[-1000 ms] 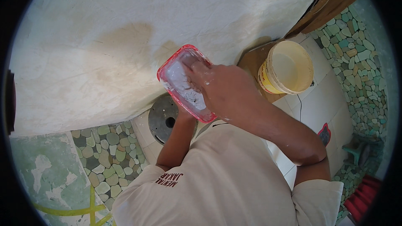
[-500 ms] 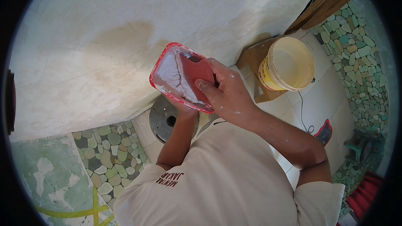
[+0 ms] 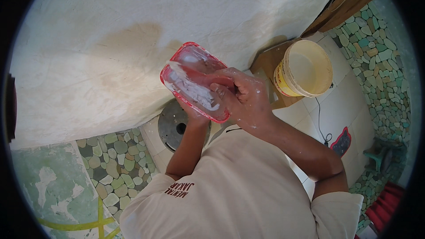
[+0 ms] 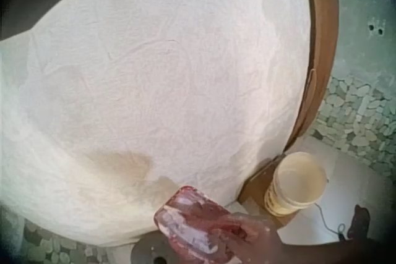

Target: Mixing wall putty powder with water in a container and applying it to a wall using a putty knife.

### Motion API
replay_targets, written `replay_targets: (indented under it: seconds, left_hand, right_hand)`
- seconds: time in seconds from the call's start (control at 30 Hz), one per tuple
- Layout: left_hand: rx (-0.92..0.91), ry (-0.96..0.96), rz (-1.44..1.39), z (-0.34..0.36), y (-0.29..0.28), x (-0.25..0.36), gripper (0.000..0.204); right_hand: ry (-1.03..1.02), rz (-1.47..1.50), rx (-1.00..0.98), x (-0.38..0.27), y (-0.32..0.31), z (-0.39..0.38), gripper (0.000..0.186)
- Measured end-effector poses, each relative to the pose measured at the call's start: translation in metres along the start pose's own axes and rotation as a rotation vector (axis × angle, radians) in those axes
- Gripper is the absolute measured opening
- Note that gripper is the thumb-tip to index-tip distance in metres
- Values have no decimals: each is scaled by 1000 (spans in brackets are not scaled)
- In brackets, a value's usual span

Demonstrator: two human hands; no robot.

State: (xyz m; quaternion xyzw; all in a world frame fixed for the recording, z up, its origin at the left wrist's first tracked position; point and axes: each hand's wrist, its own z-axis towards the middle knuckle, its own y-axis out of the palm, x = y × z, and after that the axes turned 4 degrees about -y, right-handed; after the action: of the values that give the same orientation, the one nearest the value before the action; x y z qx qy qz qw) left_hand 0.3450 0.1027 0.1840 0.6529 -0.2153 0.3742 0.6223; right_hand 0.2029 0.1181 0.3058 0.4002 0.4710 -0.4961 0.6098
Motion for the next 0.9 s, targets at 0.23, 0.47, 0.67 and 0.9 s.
replay_targets:
  seconds: [0.23, 0.47, 0.67, 0.9]
  left_hand:
    - [-213, -242, -276, 8, 1, 7, 74]
    - [-219, -277, -80, 6, 18, 28, 77]
    - [-148, -338, -154, 7, 27, 35, 78]
    - [-119, -290, -113, 0, 31, 31, 77]
  right_hand:
    - [-32, -16, -24, -7, 0, 7, 14]
    - [257, -10, -193, -18, -16, 16, 14]
    - [348, -66, -231, -29, -26, 20, 16]
    - [352, 34, -139, -51, -29, 15, 16]
